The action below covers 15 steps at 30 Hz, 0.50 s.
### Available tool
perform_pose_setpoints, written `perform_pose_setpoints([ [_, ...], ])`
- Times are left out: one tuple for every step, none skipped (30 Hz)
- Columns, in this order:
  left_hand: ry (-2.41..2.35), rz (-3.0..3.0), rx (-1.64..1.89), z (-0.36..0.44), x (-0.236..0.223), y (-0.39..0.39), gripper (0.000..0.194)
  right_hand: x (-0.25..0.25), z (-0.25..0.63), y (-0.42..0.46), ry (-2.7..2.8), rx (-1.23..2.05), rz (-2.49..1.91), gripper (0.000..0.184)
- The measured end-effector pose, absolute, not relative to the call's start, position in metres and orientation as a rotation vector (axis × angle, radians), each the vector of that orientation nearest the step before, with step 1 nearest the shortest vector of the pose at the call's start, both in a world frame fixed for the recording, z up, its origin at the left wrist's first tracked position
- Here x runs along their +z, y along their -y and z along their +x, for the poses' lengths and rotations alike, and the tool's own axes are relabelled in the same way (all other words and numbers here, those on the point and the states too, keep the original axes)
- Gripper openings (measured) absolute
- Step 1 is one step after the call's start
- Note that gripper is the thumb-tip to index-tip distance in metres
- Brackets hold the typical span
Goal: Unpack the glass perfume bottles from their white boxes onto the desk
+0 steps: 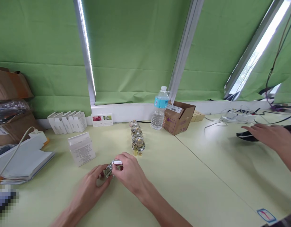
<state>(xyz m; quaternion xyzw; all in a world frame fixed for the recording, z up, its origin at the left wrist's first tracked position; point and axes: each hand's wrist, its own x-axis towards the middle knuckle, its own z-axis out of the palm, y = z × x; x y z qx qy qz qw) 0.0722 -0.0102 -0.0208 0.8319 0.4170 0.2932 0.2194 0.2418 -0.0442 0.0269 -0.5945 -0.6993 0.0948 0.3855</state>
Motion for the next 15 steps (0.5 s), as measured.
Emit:
perform_pose_setpoints([
  [-1.154, 2.292, 0.814, 0.072, -0.021, 0.009, 0.022, 0.027, 0.242, 0.044, 1.776, 0.248, -1.512, 0.01],
  [-1.155, 2.283, 0.816, 0.072, -0.022, 0.009, 0.023, 0.027, 0.243, 0.044, 1.769, 0.254, -1.512, 0.01],
  [-1.156, 2.273, 0.818, 0.071, -0.022, 0.008, 0.023, 0.027, 0.243, 0.044, 1.761, 0.258, -1.518, 0.009],
  [-1.155, 2.264, 0.816, 0.071, -0.022, 0.007, 0.023, 0.027, 0.244, 0.043, 1.754, 0.26, -1.527, 0.009],
  [-1.154, 2.255, 0.812, 0.07, -0.022, 0.007, 0.024, 0.027, 0.245, 0.043, 1.75, 0.262, -1.538, 0.008],
  [-1.154, 2.246, 0.807, 0.07, -0.022, 0.006, 0.024, 0.028, 0.247, 0.042, 1.748, 0.264, -1.549, 0.008],
  [-1.157, 2.238, 0.801, 0.069, -0.021, 0.005, 0.025, 0.028, 0.248, 0.042, 1.747, 0.267, -1.559, 0.009],
  [-1.163, 2.227, 0.796, 0.069, -0.021, 0.004, 0.026, 0.028, 0.25, 0.042, 1.746, 0.272, -1.569, 0.009],
  [-1.173, 2.212, 0.793, 0.068, -0.021, 0.004, 0.027, 0.029, 0.251, 0.042, 1.749, 0.281, -1.58, 0.009],
  [-1.184, 2.195, 0.794, 0.068, -0.02, 0.003, 0.028, 0.029, 0.252, 0.042, 1.757, 0.293, -1.591, 0.01],
  [-1.194, 2.173, 0.798, 0.067, -0.02, 0.001, 0.029, 0.029, 0.253, 0.043, 1.768, 0.305, -1.602, 0.01],
  [-1.2, 2.149, 0.804, 0.067, -0.021, 0.0, 0.03, 0.028, 0.254, 0.043, 1.786, 0.316, -1.613, 0.009],
  [-1.2, 2.125, 0.815, 0.067, -0.021, -0.002, 0.03, 0.026, 0.253, 0.043, 1.811, 0.325, -1.62, 0.009],
  [-1.195, 2.102, 0.829, 0.066, -0.022, -0.003, 0.03, 0.024, 0.252, 0.043, 1.841, 0.328, -1.627, 0.008],
  [-1.183, 2.083, 0.845, 0.066, -0.023, -0.005, 0.03, 0.02, 0.25, 0.044, 1.877, 0.328, -1.63, 0.008],
])
